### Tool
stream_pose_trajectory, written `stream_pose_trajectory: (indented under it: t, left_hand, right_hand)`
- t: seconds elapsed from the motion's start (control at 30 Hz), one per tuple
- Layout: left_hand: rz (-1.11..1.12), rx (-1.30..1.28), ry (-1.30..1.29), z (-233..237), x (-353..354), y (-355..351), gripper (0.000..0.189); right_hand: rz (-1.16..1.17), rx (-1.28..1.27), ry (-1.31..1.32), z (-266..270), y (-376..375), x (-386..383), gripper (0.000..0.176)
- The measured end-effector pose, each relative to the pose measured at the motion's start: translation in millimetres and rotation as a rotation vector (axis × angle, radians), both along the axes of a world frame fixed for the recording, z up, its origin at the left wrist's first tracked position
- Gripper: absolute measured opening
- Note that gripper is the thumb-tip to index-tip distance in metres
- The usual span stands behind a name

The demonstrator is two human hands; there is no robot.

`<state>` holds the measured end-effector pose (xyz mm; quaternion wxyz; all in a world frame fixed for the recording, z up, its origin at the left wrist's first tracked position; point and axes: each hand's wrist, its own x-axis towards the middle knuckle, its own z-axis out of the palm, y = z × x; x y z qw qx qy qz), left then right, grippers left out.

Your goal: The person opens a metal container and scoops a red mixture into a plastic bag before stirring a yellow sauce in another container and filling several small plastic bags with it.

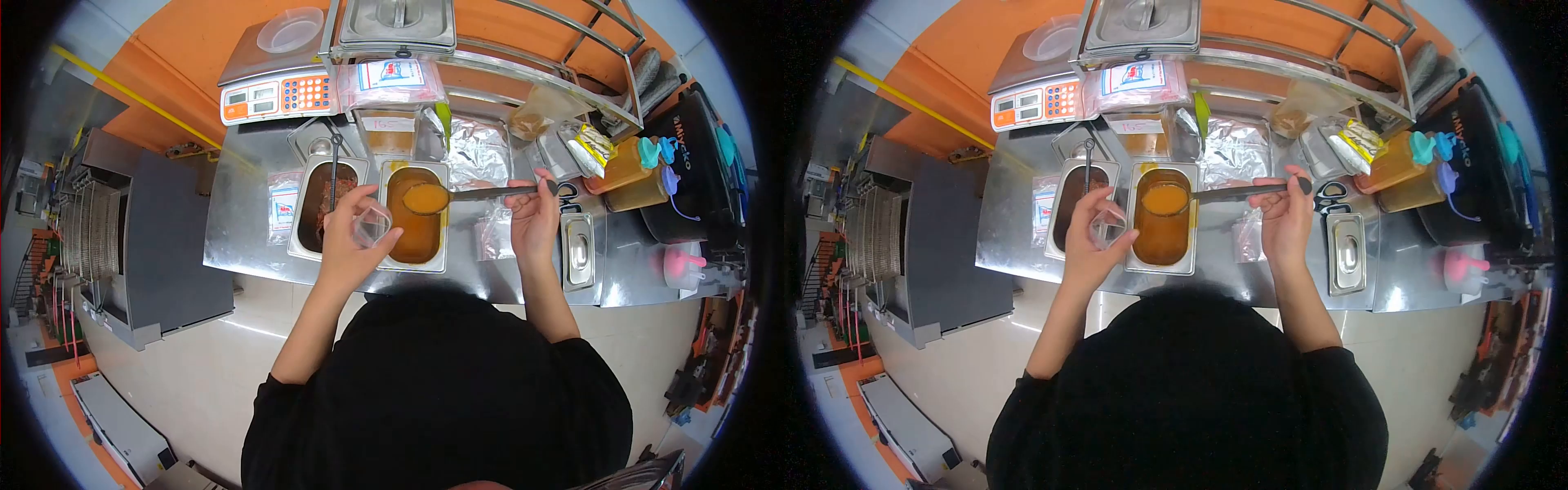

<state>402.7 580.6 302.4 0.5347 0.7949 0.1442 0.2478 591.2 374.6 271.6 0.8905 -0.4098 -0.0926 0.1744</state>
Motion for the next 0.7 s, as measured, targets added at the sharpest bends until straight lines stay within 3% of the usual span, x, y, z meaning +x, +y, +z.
stream_pose_trajectory:
  t: [0.3, 0.4, 0.5, 0.7]
  left_hand:
    - [0.141, 0.084, -0.097, -6, 34, -19, 0.059]
    - [0.120, -0.118, -0.104, 8, 39, -25, 0.062]
    - [0.113, -0.175, -0.236, 7, 47, -27, 0.067]
    - [0.046, -0.210, -0.232, 23, 47, -28, 0.072]
  right_hand:
    - [-0.063, 0.084, -0.157, 67, 9, 1, 0.025]
    - [-0.049, 0.123, -0.224, 84, 11, -4, 0.026]
    - [-0.047, 0.154, -0.290, 98, 13, -10, 0.027]
    - [-0.068, 0.180, -0.443, 111, 13, -16, 0.027]
